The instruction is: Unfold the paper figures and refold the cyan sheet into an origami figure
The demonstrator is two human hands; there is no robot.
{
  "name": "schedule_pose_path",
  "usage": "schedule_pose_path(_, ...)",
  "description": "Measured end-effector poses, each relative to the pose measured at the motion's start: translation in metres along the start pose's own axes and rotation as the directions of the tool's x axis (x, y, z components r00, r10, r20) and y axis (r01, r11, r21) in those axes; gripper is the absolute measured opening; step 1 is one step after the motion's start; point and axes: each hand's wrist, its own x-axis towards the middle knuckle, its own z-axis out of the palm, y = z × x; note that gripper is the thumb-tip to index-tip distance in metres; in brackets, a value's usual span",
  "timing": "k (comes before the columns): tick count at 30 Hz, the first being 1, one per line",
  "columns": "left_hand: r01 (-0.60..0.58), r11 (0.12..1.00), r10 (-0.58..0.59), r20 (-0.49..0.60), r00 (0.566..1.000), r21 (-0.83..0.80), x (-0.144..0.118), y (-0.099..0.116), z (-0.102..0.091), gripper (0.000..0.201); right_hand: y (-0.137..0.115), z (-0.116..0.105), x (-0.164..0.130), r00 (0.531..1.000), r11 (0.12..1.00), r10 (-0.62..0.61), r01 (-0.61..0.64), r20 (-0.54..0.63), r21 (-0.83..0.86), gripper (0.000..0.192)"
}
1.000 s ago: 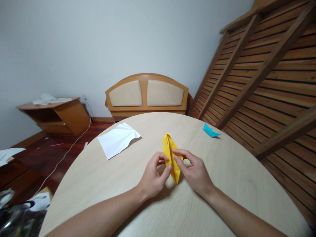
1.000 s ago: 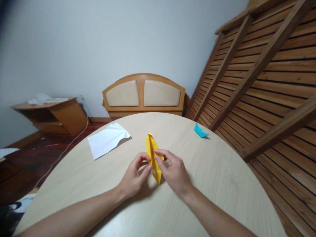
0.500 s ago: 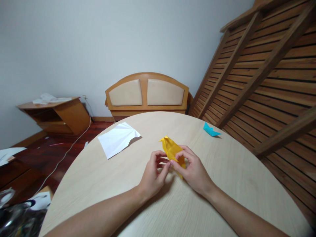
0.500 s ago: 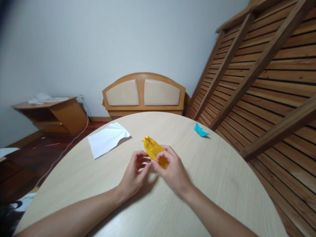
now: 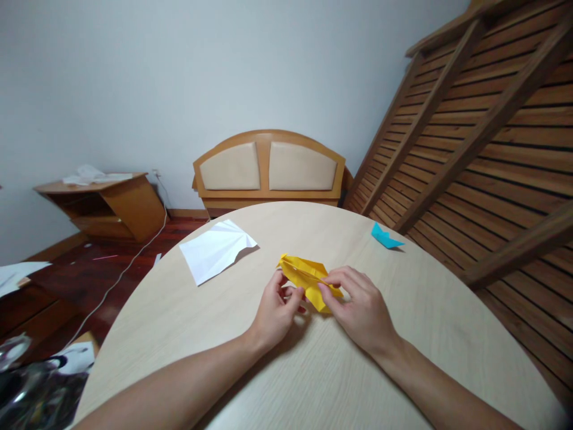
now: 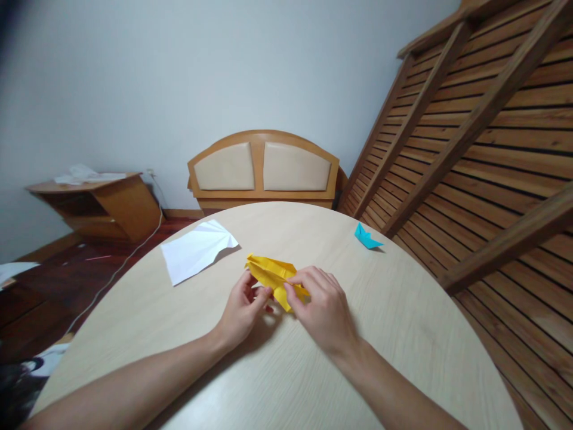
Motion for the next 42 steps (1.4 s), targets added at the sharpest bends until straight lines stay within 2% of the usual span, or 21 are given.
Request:
schedule_pose_path(3, -0.023, 0.999, 0.022, 0.038, 0.999, 0.028, -0.002, 0.001, -0.002, 0.037, -0.002, 0.002, 0.0, 0.994, 0.973, 0.081, -0.096, 0.077, 0.209, 0.018)
schedule_pose_path(6, -0.039, 0.995, 0.034, 0.061, 0.998, 0.094, -0.003, 0.0, -0.004, 0.03, -0.004, 0.004, 0.0, 0.981, 0.931, 0.133, -0.173, 0.142, 0.32, 0.025)
schedule_pose_path(10, -0.061, 0.985, 0.054, 0.048, 0.997, 0.161, -0.004, 0.0, -0.005, 0.024, -0.007, 0.005, 0.0, 0.965, 0.902, 0.221, -0.258, 0.144, 0.346, 0.009)
schedule_pose_path(14, -0.086, 0.973, 0.077, 0.05, 0.996, 0.214, -0.004, 0.001, -0.004, 0.021, -0.01, 0.004, 0.001, 0.95, 0.895, 0.24, -0.296, 0.2, 0.335, 0.016)
schedule_pose_path(19, -0.149, 0.942, 0.132, 0.076, 0.988, 0.301, -0.007, 0.002, -0.004, 0.02, -0.013, 0.004, 0.004, 0.946, 0.883, 0.254, -0.313, 0.204, 0.35, 0.007)
schedule_pose_path(22, -0.133, 0.939, 0.121, 0.058, 0.991, 0.318, -0.007, 0.003, -0.004, 0.021, -0.013, 0.003, 0.004, 0.946, 0.873, 0.247, -0.312, 0.211, 0.374, 0.014)
schedule_pose_path(25, -0.095, 0.953, 0.091, 0.028, 0.995, 0.287, -0.006, 0.004, -0.004, 0.023, -0.012, 0.004, 0.003, 0.934, 0.835, 0.292, -0.353, 0.204, 0.423, 0.015)
schedule_pose_path(29, -0.051, 0.967, 0.053, 0.0, 0.999, 0.25, -0.004, 0.006, -0.003, 0.029, -0.009, 0.007, 0.003, 0.898, 0.714, 0.4, -0.431, 0.183, 0.552, 0.023)
schedule_pose_path(36, -0.063, 0.977, 0.072, -0.038, 0.997, 0.206, -0.003, 0.001, -0.004, 0.033, -0.003, 0.008, 0.006, 0.776, 0.406, 0.583, -0.534, 0.24, 0.742, 0.039)
schedule_pose_path(39, -0.116, 0.978, 0.11, 0.044, 0.993, 0.174, -0.005, 0.001, -0.006, 0.03, 0.002, 0.009, 0.008, 0.734, 0.303, 0.631, -0.532, 0.252, 0.791, 0.046)
schedule_pose_path(42, -0.185, 0.964, 0.162, 0.128, 0.978, 0.192, -0.008, 0.002, -0.006, 0.027, 0.007, 0.011, 0.008, 0.696, 0.236, 0.663, -0.544, 0.276, 0.805, 0.052)
